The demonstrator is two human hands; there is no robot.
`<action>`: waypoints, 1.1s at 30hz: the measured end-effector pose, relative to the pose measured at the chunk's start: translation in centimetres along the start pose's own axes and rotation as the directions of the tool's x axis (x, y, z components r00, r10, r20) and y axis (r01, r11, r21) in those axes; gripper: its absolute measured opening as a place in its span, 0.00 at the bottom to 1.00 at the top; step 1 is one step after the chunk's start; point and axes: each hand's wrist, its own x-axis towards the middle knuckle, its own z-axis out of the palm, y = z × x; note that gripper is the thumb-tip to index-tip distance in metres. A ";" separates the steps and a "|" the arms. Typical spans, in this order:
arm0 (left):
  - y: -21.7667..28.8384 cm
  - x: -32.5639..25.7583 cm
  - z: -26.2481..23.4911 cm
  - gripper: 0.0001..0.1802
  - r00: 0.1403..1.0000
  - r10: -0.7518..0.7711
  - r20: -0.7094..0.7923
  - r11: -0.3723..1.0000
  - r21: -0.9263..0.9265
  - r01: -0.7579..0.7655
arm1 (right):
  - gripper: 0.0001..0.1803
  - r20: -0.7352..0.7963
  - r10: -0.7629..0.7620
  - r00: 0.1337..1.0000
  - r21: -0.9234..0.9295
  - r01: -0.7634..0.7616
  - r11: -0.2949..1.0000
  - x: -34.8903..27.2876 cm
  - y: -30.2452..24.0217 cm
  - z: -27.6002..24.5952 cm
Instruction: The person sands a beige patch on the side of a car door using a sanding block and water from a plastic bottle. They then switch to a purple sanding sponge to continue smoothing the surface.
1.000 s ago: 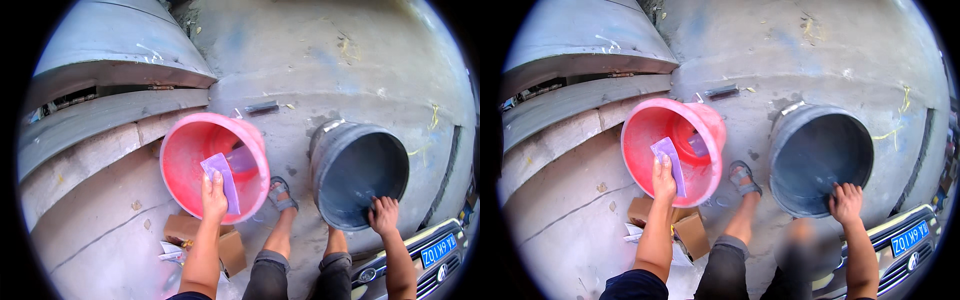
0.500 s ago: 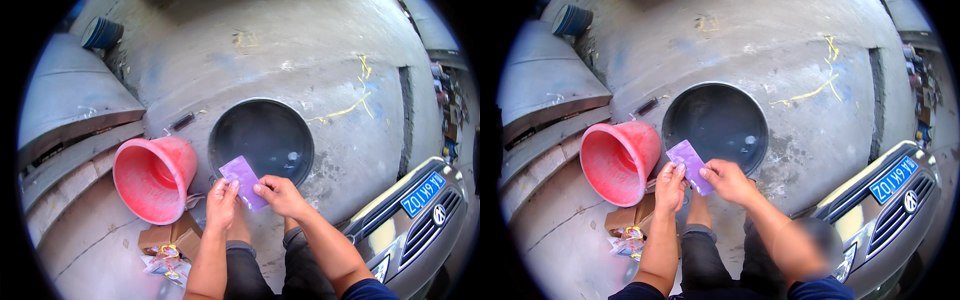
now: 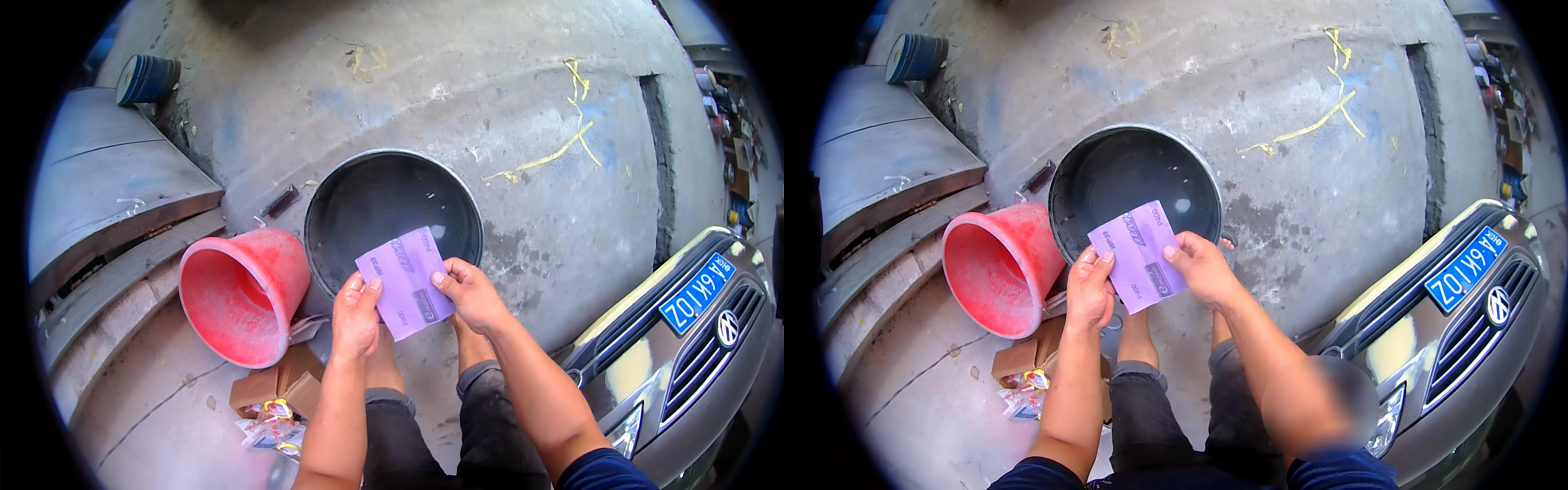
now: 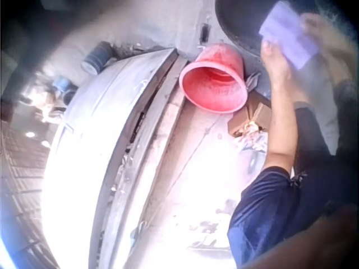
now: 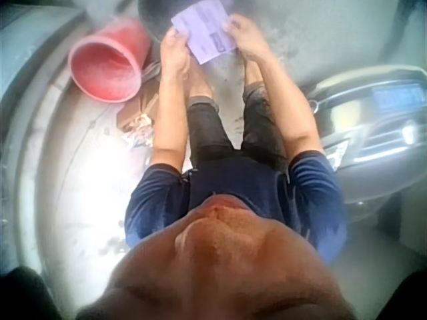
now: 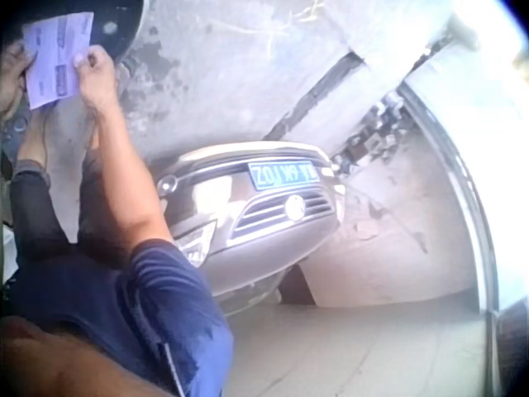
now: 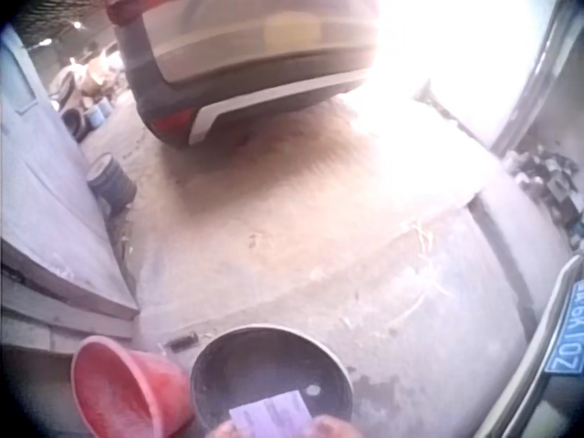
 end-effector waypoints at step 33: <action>-6.8 15.2 -7.1 0.09 0.890 -0.184 -0.418 0.952 0.151 0.268 | 0.20 -0.152 -0.366 0.918 -0.857 0.062 0.511 14.0 4.1 3.6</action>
